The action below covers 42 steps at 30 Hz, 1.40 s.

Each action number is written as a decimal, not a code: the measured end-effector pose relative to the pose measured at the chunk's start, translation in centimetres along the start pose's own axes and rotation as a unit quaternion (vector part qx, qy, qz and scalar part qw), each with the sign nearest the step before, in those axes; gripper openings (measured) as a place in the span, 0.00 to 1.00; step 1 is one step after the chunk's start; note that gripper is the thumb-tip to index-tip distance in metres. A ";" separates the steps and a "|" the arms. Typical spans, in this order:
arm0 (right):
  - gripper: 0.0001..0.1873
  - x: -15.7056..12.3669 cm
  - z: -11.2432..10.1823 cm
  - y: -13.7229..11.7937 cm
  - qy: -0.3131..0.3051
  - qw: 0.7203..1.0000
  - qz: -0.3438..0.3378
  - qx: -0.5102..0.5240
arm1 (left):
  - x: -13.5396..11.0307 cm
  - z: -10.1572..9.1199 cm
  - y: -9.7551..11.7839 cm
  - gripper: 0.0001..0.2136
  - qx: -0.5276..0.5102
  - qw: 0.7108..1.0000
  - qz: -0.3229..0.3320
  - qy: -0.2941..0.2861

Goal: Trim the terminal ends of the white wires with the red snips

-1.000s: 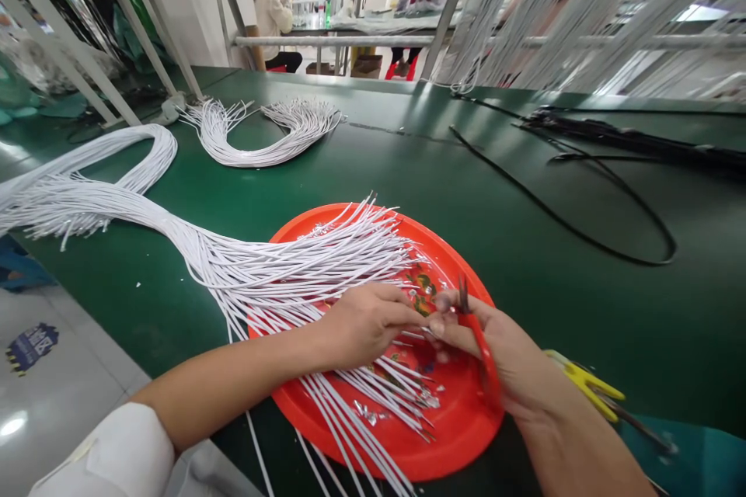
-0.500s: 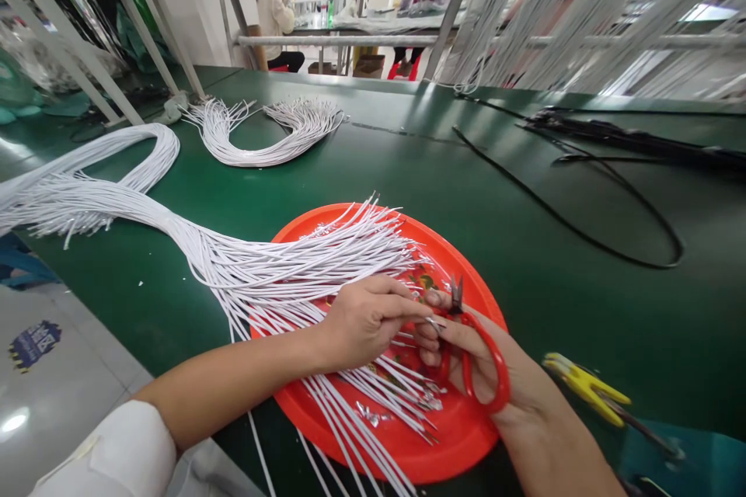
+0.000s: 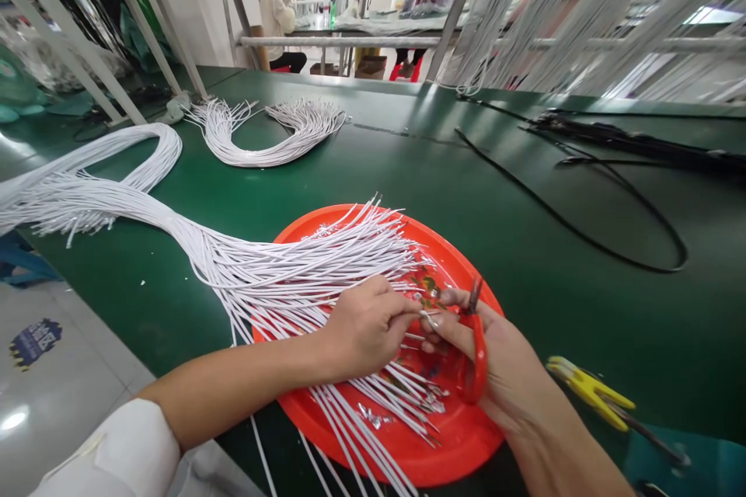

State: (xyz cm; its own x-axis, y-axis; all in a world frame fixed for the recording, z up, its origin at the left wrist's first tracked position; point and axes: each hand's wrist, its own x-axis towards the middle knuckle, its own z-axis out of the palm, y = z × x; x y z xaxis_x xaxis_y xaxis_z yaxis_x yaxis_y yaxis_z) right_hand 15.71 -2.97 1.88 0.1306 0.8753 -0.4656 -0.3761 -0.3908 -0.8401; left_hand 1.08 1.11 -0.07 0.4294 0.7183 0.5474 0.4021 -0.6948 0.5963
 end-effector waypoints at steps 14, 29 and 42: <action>0.14 1.4 -1.5 0.0 0.193 0.928 -0.216 -0.233 | 0.7 -0.2 0.0 0.08 -0.137 0.978 -0.156 -0.029; 0.21 0.3 0.0 0.6 0.101 0.983 -0.153 -0.030 | 1.0 -0.5 0.0 0.08 -0.159 0.976 -0.080 -0.123; 0.21 1.5 -1.3 0.0 0.192 0.962 -0.191 0.040 | 0.4 -0.5 -0.7 0.11 0.063 0.930 0.000 -0.362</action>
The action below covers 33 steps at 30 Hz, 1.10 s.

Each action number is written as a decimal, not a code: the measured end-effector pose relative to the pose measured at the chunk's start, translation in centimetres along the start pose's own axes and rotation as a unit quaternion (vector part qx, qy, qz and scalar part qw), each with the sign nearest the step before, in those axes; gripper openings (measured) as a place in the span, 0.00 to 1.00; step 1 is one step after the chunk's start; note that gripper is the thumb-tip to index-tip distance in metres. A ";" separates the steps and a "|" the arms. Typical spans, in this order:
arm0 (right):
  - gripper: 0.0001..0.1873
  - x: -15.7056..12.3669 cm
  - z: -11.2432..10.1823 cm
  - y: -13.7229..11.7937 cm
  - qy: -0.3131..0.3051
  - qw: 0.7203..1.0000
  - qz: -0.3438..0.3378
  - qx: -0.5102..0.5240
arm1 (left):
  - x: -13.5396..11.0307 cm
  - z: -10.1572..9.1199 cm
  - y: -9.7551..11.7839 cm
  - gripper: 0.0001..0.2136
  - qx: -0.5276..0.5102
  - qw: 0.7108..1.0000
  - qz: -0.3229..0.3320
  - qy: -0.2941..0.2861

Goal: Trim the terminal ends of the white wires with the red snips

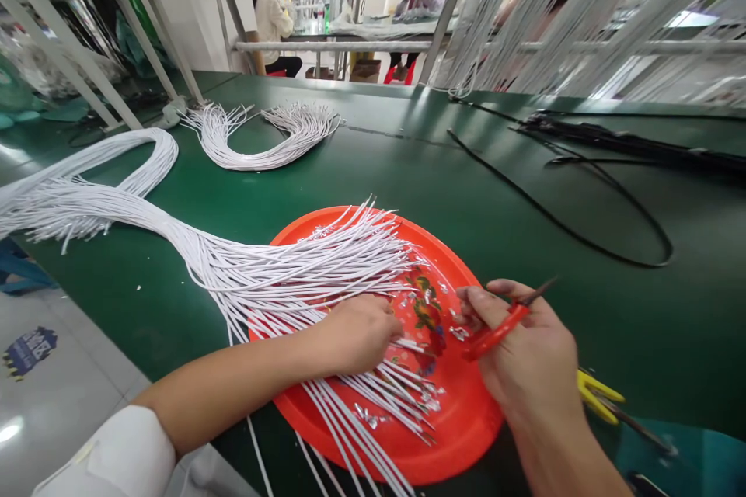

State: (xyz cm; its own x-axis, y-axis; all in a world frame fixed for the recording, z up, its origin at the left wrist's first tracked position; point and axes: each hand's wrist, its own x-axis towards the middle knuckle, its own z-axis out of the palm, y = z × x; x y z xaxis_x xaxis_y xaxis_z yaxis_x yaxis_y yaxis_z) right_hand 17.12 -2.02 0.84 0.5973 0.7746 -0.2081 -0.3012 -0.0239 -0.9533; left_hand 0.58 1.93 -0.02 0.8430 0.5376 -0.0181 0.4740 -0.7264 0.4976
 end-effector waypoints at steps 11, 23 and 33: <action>0.24 0.1 0.2 1.3 -0.006 0.992 -0.025 -0.123 | 0.4 -0.1 -1.2 0.10 0.036 0.996 -0.027 0.074; 0.25 0.1 0.3 1.8 -0.026 0.994 -0.016 -0.105 | 0.7 -1.0 -0.7 0.08 0.210 0.973 -0.096 0.010; 0.26 -0.1 0.6 1.8 -0.053 0.994 0.000 -0.093 | 1.3 -0.9 -0.1 0.10 0.234 0.967 -0.098 0.003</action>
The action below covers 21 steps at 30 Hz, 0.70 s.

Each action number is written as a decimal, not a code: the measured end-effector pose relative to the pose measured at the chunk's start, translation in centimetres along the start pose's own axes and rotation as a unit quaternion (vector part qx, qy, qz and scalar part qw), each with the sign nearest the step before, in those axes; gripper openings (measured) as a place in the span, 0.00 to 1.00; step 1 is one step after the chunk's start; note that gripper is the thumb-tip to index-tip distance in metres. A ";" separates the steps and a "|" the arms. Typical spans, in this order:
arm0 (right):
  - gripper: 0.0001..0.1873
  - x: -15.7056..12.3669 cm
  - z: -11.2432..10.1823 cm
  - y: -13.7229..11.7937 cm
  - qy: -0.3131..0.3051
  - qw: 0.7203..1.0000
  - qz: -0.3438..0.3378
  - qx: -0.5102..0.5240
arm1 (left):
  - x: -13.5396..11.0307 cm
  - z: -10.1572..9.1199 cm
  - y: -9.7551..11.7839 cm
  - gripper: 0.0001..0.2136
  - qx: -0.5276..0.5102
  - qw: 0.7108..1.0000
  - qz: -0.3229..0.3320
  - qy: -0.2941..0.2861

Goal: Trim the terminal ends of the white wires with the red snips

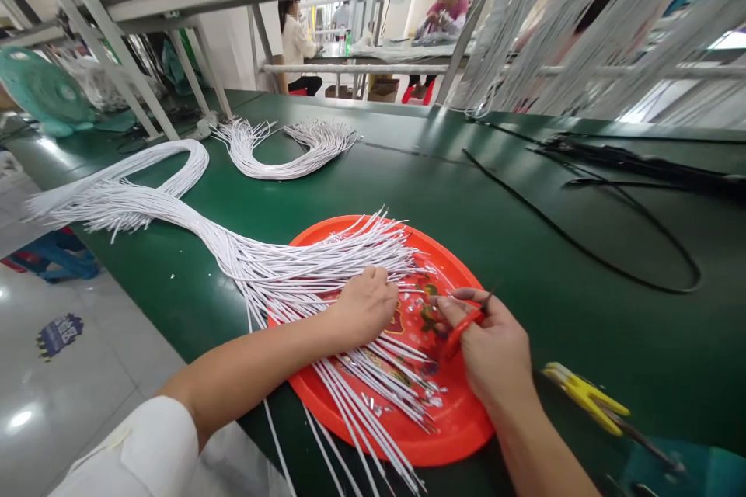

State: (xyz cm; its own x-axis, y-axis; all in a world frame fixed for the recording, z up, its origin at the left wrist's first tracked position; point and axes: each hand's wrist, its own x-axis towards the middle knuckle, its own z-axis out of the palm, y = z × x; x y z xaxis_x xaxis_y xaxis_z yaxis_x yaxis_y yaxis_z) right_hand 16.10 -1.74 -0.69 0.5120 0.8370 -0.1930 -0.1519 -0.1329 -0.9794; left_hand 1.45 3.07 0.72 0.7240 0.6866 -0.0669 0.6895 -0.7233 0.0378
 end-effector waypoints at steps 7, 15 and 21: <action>0.23 0.5 -0.3 0.9 -0.014 1.000 -0.008 -0.027 | -0.4 0.7 -1.1 0.08 -0.027 0.999 0.029 0.028; 0.24 0.5 -0.2 0.9 -0.010 1.000 0.003 -0.023 | -1.1 0.0 -1.1 0.08 0.000 0.999 -0.030 0.029; 0.26 0.3 -0.1 0.6 -0.007 0.999 0.031 0.000 | -1.2 -0.2 -1.1 0.08 -0.007 0.998 -0.059 0.029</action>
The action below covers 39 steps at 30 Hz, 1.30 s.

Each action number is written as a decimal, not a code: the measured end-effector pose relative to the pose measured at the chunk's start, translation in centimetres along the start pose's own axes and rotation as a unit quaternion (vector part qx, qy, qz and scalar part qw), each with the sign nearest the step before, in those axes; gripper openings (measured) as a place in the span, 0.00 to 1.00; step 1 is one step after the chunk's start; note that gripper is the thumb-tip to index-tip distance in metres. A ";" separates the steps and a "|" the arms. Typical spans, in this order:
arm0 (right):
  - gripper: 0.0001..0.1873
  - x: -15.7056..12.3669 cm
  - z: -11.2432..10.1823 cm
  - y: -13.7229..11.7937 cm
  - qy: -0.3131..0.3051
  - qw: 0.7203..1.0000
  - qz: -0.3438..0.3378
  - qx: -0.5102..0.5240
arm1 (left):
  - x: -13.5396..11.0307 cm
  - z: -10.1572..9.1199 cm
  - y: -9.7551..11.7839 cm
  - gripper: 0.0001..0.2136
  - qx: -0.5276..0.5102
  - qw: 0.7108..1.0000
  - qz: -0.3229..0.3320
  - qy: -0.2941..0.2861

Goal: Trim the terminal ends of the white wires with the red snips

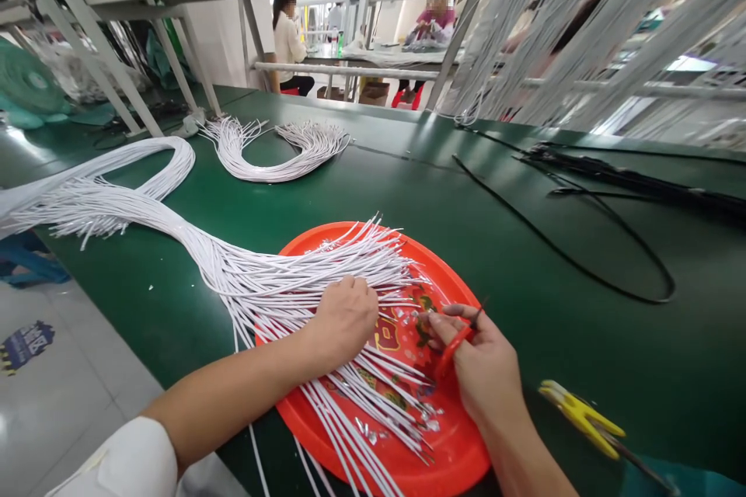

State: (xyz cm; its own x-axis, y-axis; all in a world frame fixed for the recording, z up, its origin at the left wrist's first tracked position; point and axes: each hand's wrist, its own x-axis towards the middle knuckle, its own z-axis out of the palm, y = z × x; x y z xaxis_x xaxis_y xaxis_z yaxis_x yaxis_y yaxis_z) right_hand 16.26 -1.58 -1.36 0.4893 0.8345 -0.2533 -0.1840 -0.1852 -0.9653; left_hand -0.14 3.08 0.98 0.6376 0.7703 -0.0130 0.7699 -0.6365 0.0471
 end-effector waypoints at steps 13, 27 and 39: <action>0.20 -1.7 0.2 -0.9 0.017 0.994 -0.104 -0.014 | -0.8 0.2 1.4 0.10 -0.417 0.894 0.008 0.165; 0.16 -2.5 0.6 -1.3 -0.001 0.987 -0.151 -0.061 | -0.8 0.1 1.3 0.10 -0.483 0.870 -0.029 0.099; 0.18 -2.3 0.6 -0.8 -0.004 0.993 -0.108 -0.054 | -0.5 0.0 1.3 0.06 -0.520 0.851 -0.057 0.053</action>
State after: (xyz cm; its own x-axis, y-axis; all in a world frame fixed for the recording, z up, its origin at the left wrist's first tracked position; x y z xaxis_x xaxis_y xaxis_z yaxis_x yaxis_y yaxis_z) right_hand 14.79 -3.02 0.06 0.5009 0.8646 -0.0388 0.0169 -0.0546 -0.9984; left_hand 0.56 1.89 1.07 0.5116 0.8591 0.0098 0.3512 -0.2195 0.9102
